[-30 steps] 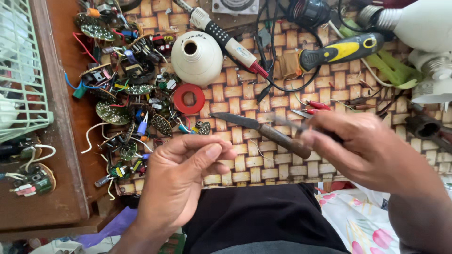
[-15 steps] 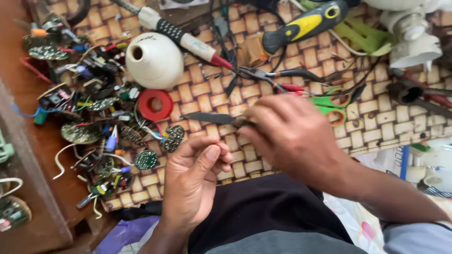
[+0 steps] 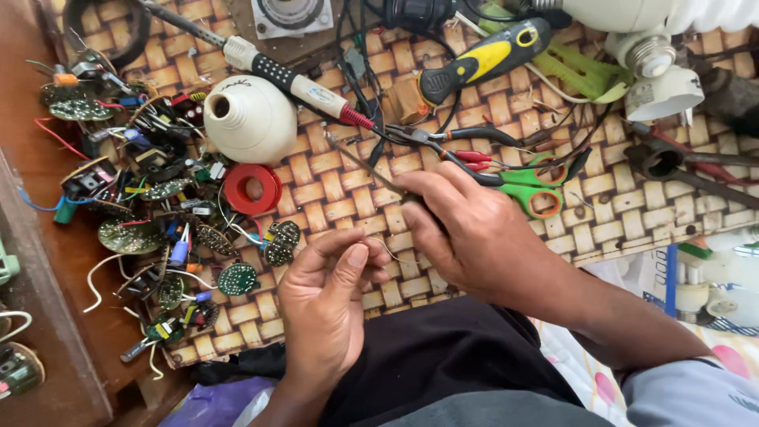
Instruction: The person strips a wire with pliers, then uses a knife to scrape the wire ends. They attach the wire to a small circuit board and solder the connection with a soldering iron. Finally, they use a knife to scrape the soldered joint on the circuit board.
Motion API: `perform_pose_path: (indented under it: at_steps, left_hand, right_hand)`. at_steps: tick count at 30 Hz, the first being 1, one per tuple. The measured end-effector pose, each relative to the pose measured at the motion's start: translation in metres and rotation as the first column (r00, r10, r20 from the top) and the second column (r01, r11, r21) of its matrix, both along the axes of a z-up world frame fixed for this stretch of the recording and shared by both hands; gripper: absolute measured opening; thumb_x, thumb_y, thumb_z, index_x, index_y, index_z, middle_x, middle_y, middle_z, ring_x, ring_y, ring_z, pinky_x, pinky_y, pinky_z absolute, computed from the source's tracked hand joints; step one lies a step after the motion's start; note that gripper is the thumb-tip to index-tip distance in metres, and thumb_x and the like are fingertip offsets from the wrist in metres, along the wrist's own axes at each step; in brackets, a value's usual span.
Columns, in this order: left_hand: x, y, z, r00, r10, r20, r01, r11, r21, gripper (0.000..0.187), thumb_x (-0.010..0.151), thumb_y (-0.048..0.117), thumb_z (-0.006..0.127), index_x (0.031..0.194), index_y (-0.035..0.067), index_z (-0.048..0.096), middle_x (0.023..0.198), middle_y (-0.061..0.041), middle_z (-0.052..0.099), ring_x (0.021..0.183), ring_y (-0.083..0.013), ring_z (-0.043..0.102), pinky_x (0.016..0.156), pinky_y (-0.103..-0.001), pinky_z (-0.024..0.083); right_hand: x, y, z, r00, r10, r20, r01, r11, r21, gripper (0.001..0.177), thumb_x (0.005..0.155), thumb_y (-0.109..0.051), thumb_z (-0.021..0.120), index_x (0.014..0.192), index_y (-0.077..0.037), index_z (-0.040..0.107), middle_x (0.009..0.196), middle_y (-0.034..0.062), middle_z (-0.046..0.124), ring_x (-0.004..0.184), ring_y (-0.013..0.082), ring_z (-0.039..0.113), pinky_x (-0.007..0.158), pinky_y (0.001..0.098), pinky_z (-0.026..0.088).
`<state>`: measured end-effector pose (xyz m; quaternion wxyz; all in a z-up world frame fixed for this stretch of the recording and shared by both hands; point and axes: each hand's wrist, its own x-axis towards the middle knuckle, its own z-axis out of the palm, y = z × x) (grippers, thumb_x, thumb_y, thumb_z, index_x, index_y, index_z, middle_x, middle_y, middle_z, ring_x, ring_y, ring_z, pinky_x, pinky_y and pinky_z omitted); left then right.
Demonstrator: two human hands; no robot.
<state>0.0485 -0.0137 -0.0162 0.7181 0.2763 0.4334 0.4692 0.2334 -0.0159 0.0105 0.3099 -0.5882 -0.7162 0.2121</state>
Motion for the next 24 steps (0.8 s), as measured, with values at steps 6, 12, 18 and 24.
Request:
perform_pose_path:
  at_steps: [6,12,18,24]
  left_hand:
    - [0.007,-0.003,-0.005,0.978,0.074,-0.195,-0.060,0.995,0.076,0.022,0.088,0.007,0.069,0.106,-0.006,0.072,0.089,-0.018,0.075,0.077,-0.0215,0.072,0.068,-0.030,0.064]
    - [0.001,-0.002,-0.002,0.991,0.049,-0.126,-0.044,0.998,0.047,0.022,0.087,0.008,0.070,0.103,-0.007,0.073,0.086,-0.019,0.076,0.075,-0.0218,0.072,0.066,-0.029,0.061]
    - [-0.001,-0.001,-0.001,0.991,0.079,-0.106,-0.072,0.995,0.066,0.014,0.084,0.002,0.072,0.097,-0.004,0.075,0.098,-0.015,0.077,0.084,-0.0183,0.071,0.066,-0.025,0.058]
    - [-0.014,0.005,-0.002,1.000,-0.012,-0.021,0.014,0.995,0.098,0.011,0.081,-0.003,0.075,0.092,-0.004,0.076,0.087,-0.013,0.074,0.073,-0.0161,0.067,0.070,-0.025,0.058]
  right_hand:
    - [-0.015,-0.020,0.000,0.995,0.038,-0.089,-0.036,0.999,0.020,0.026,0.100,-0.014,0.051,0.122,-0.001,0.058,0.111,0.0161,0.062,0.098,0.0297,0.066,0.084,0.0371,0.055]
    - [-0.029,-0.027,0.001,0.999,0.040,0.032,-0.044,0.989,0.138,0.030,0.100,-0.011,0.053,0.128,-0.003,0.058,0.109,0.0141,0.064,0.087,0.0256,0.067,0.073,0.0354,0.055]
    - [-0.037,-0.027,-0.007,0.986,0.018,0.165,-0.053,0.976,0.211,0.033,0.100,-0.012,0.057,0.132,-0.004,0.055,0.107,0.0115,0.064,0.086,0.0259,0.067,0.065,0.0366,0.053]
    - [-0.044,-0.026,-0.008,0.980,0.020,0.196,-0.066,0.972,0.227,0.038,0.097,-0.005,0.055,0.136,-0.006,0.055,0.111,0.0104,0.066,0.090,0.0246,0.068,0.074,0.0375,0.056]
